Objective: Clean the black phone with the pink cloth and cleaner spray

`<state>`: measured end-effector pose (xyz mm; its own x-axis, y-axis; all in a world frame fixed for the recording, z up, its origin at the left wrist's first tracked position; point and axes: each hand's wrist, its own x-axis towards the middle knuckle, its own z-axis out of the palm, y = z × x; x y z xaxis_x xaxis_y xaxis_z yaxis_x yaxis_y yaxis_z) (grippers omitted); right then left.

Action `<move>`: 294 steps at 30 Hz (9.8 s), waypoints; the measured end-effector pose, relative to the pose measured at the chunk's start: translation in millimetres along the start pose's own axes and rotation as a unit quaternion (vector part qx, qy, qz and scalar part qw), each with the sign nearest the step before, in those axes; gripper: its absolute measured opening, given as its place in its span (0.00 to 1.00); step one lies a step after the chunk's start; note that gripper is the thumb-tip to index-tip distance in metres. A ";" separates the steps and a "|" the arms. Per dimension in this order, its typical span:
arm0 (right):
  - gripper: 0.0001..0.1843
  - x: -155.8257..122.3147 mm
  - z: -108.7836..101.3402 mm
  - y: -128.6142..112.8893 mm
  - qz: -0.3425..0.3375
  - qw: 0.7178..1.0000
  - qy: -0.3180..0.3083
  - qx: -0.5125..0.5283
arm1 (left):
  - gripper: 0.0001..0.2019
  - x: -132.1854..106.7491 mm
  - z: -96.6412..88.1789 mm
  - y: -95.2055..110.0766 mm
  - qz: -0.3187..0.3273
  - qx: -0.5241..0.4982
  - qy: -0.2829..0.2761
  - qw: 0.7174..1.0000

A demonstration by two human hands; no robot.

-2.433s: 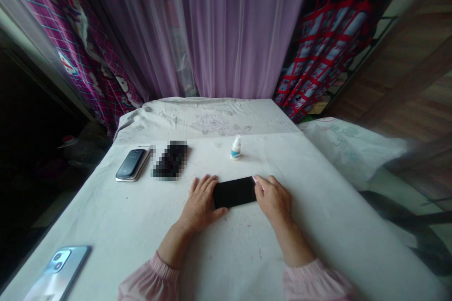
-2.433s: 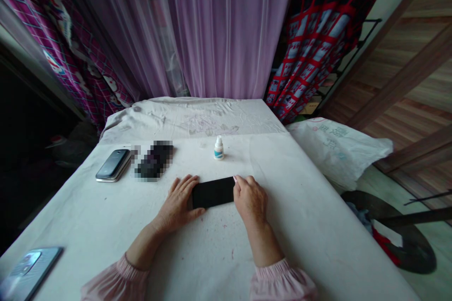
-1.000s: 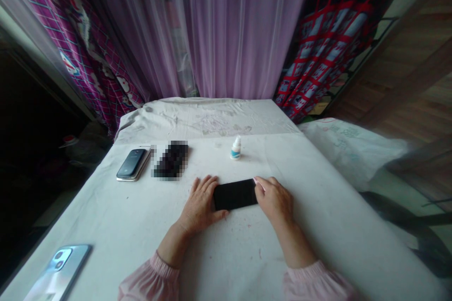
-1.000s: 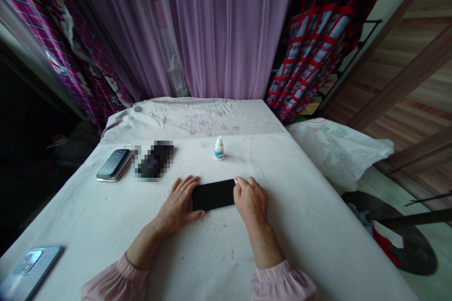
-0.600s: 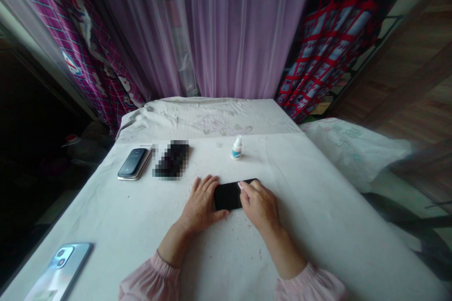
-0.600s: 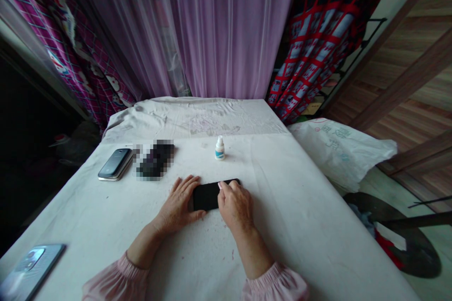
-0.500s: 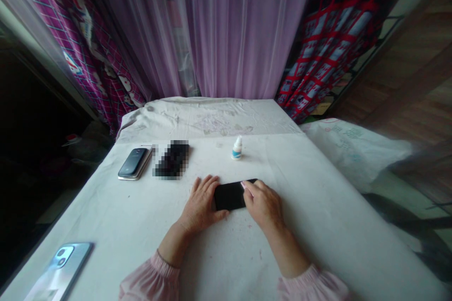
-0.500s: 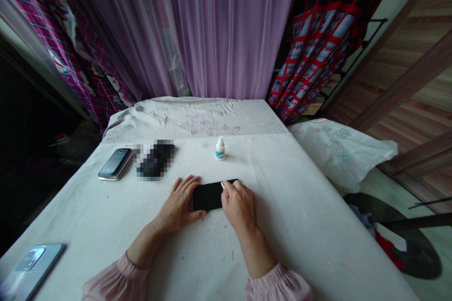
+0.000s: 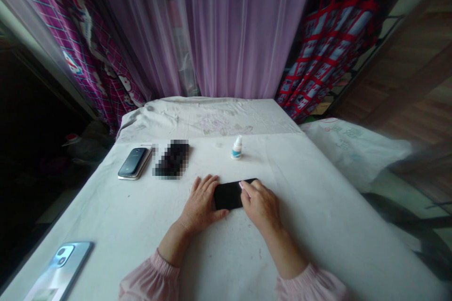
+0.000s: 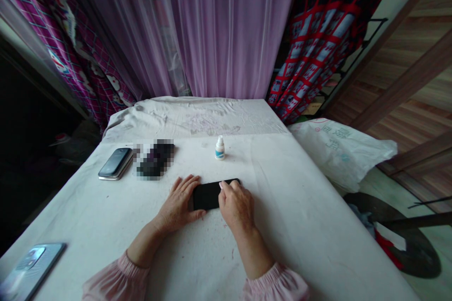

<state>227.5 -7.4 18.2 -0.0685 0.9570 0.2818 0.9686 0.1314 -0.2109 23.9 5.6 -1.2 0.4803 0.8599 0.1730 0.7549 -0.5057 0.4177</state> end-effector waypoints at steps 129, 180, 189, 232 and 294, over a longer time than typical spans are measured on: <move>0.16 -4.8 -10.2 2.4 0.035 0.998 -0.047 -0.004 | 0.35 -1.2 10.9 -2.3 -0.020 0.028 0.073 0.997; 0.15 -10.3 -7.8 -10.0 -0.011 0.998 -0.046 0.035 | 0.34 -0.3 10.5 -2.9 -0.016 0.039 0.074 0.996; 0.15 -2.9 -9.9 23.4 0.094 0.995 -0.038 0.013 | 0.34 0.7 8.6 -0.8 -0.019 0.045 0.067 0.997; 0.23 24.2 5.6 34.3 0.169 0.868 -0.047 0.464 | 0.36 -45.0 19.2 20.1 -0.114 0.096 0.123 0.981; 0.15 10.3 -0.6 7.5 0.022 1.000 -0.018 0.004 | 0.37 -21.8 5.3 8.1 -0.048 0.051 0.015 0.997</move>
<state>234.2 3.3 20.1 -0.0350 0.9704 0.2389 0.9691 0.0914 -0.2292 21.9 -17.6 -6.4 0.3904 0.9059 0.1644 0.8390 -0.4235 0.3415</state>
